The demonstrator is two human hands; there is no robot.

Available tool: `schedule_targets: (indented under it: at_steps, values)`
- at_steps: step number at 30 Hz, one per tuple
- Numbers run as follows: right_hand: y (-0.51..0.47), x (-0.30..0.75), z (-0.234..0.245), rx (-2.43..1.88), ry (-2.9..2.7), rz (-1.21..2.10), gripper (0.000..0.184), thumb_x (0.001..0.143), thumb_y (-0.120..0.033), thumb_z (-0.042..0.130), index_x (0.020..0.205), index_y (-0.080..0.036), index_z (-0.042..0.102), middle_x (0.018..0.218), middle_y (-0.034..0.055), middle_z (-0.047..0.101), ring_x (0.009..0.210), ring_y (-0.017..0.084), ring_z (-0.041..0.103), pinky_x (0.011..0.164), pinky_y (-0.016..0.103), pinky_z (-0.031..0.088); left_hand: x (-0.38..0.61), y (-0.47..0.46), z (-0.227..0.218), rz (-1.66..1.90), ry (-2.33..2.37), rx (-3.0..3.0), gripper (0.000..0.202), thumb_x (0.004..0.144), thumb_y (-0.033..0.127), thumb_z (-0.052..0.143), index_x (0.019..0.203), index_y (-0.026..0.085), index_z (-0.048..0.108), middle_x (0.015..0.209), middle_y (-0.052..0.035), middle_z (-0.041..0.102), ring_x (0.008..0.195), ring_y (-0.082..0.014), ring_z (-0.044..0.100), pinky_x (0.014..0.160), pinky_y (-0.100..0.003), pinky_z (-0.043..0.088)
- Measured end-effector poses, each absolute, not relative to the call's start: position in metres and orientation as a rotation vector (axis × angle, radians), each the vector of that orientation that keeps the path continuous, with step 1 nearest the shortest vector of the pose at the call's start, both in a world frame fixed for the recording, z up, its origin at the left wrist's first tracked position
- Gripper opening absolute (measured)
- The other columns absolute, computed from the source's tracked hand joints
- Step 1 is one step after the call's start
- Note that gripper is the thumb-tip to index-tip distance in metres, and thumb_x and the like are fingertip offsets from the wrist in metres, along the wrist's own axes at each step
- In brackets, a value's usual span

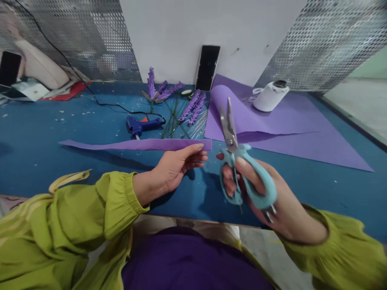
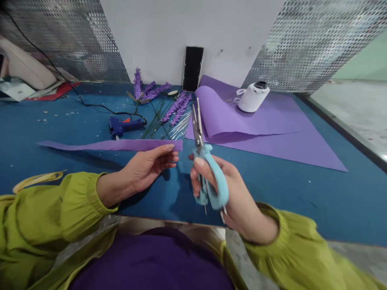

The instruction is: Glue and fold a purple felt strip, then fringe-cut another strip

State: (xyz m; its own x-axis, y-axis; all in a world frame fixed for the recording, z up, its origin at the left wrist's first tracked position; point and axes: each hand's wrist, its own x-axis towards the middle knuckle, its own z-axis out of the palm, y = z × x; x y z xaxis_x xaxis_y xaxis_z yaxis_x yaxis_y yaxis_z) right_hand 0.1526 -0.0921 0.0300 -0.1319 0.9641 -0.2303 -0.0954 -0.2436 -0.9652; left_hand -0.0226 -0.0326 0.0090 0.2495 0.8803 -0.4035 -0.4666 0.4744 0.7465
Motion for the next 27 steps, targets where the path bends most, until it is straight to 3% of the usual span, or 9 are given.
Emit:
schedule_targets:
  at_steps: [3,7,10,14,20,27]
  values:
    - [-0.123,0.155,0.018,-1.068,-1.126,1.532,0.051,0.081,-0.061,0.068,0.118,-0.026,0.065,0.075,0.0023,0.059,0.059,0.016,0.054,0.055,0.031,0.047,-0.024,-0.030,0.009,1.014,0.863,0.520,0.009,0.081,0.021,0.074,0.077,0.012,0.076,0.074,-0.0052,0.074,0.067,-0.0133,0.067,0.071,-0.028,0.052]
    - [-0.153,0.160,-0.003,-1.065,-1.179,1.441,0.055,0.085,-0.056,0.063,0.132,-0.028,0.059,0.077,0.0048,0.059,0.062,0.019,0.054,0.058,0.036,0.046,-0.026,-0.030,0.011,1.016,0.877,0.519,0.009,0.080,0.021,0.076,0.077,0.013,0.076,0.076,-0.0052,0.075,0.069,-0.0139,0.068,0.069,-0.027,0.051]
    - [-0.162,0.162,-0.007,-1.200,-1.247,1.310,0.044,0.089,-0.045,0.061,0.132,-0.033,0.061,0.077,0.0047,0.061,0.061,0.019,0.055,0.058,0.036,0.046,-0.028,-0.032,0.016,1.017,0.871,0.539,0.008,0.078,0.021,0.077,0.076,0.013,0.076,0.076,-0.0051,0.075,0.071,-0.0139,0.069,0.068,-0.026,0.050]
    - [-0.169,0.157,-0.002,-1.242,-1.245,1.218,0.044,0.086,-0.043,0.066,0.129,-0.036,0.062,0.078,0.0043,0.062,0.063,0.019,0.056,0.055,0.034,0.048,-0.031,-0.036,0.026,1.045,0.852,0.557,0.007,0.079,0.021,0.076,0.076,0.014,0.076,0.078,-0.0047,0.076,0.073,-0.0144,0.069,0.070,-0.026,0.051]
    - [-0.182,0.148,0.000,-1.251,-1.245,1.145,0.038,0.084,-0.042,0.071,0.120,-0.032,0.065,0.078,0.0029,0.062,0.064,0.016,0.057,0.057,0.028,0.050,-0.034,-0.062,0.035,1.077,0.871,0.574,0.008,0.079,0.022,0.076,0.079,0.014,0.076,0.083,-0.0049,0.076,0.075,-0.0149,0.070,0.067,-0.025,0.051]
    - [-0.200,0.135,-0.021,-1.287,-1.328,0.923,0.040,0.079,-0.034,0.077,0.116,-0.024,0.065,0.077,0.0000,0.064,0.065,0.012,0.061,0.060,0.020,0.053,-0.031,-0.115,0.010,1.199,0.789,0.537,0.019,0.070,0.030,0.085,0.077,0.015,0.077,0.077,-0.0027,0.075,0.073,-0.0141,0.070,0.060,-0.021,0.052]
